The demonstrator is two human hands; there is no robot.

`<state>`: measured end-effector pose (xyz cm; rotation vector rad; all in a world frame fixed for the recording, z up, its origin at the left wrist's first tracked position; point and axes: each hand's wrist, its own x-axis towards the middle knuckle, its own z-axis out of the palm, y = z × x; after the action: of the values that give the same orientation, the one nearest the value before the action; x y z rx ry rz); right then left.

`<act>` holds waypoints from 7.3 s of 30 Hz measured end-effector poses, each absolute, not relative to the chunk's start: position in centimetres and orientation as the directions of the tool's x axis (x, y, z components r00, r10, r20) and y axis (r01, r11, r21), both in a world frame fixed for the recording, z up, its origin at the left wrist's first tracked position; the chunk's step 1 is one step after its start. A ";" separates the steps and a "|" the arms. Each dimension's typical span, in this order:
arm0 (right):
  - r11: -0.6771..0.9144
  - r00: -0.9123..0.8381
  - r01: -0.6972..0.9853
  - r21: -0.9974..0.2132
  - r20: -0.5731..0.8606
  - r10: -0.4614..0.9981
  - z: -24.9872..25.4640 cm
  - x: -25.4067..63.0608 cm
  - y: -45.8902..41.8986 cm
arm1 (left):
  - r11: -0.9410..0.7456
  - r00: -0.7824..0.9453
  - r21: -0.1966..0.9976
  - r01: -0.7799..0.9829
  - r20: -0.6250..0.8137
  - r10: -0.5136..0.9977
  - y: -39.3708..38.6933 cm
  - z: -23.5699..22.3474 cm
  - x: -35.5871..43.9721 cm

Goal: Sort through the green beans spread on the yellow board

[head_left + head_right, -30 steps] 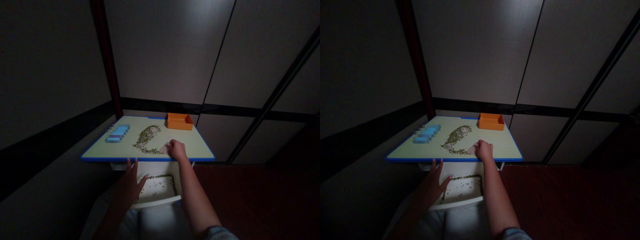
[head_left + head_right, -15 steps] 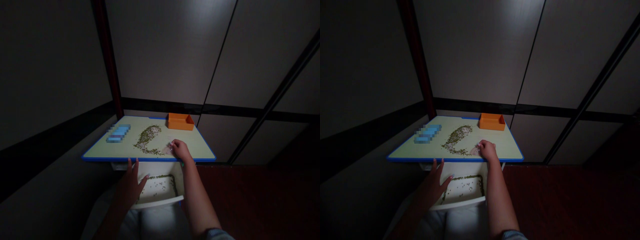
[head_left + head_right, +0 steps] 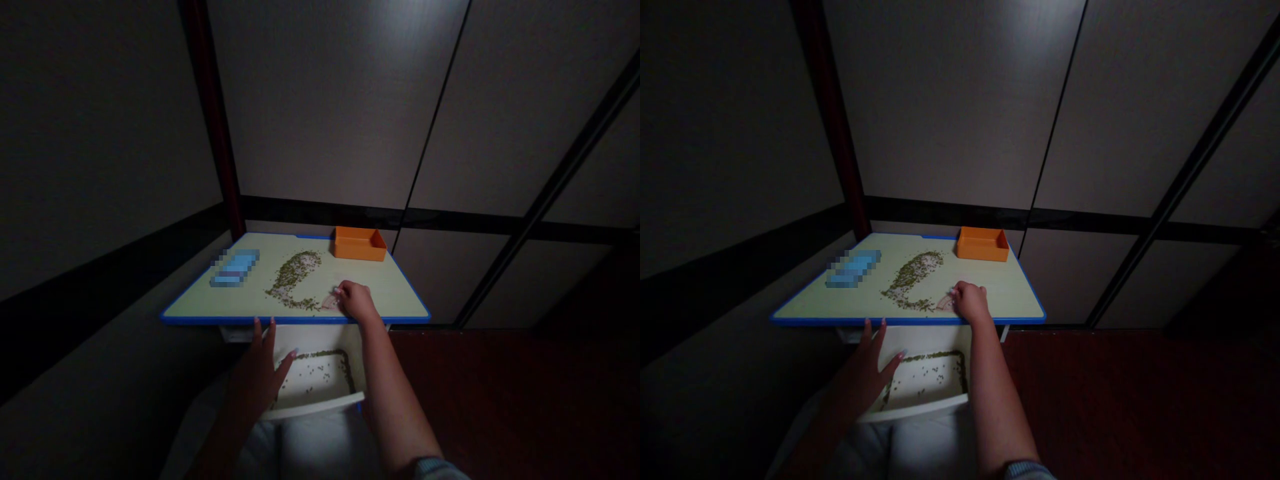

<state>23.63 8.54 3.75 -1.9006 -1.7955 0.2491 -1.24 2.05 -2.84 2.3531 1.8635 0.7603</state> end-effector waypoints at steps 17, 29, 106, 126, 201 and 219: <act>-0.208 0.286 0.891 -0.403 0.143 0.947 4.3 23.9 8.1 | -0.262 0.141 0.359 0.896 0.329 0.934 2.0 -2.5 -1.1; -0.177 0.233 0.934 -0.311 0.153 0.960 4.8 23.6 7.6 | -0.246 0.127 0.347 0.905 0.332 0.935 2.1 -2.7 -1.1; -0.175 0.250 0.936 -0.304 0.229 0.941 4.5 22.8 8.2 | -0.282 0.142 0.335 0.899 0.385 0.912 2.4 -3.5 -1.3; -0.051 0.126 0.952 -0.302 0.234 0.964 4.5 22.3 7.9 | -0.275 0.126 0.345 0.897 0.396 0.910 2.4 -3.7 -1.3; -0.257 0.352 0.896 -0.363 0.225 0.908 4.2 23.0 8.0 | -0.263 0.133 0.321 0.910 0.375 0.917 2.0 -3.0 -1.2; -0.130 0.271 0.873 -0.471 0.245 0.931 3.0 24.2 8.6 | -0.261 0.136 0.322 0.910 0.363 0.922 2.2 -2.9 -1.2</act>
<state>24.16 8.64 2.96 -2.0196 -1.6194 0.1445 -1.21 2.15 -2.92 2.3499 1.8947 0.7799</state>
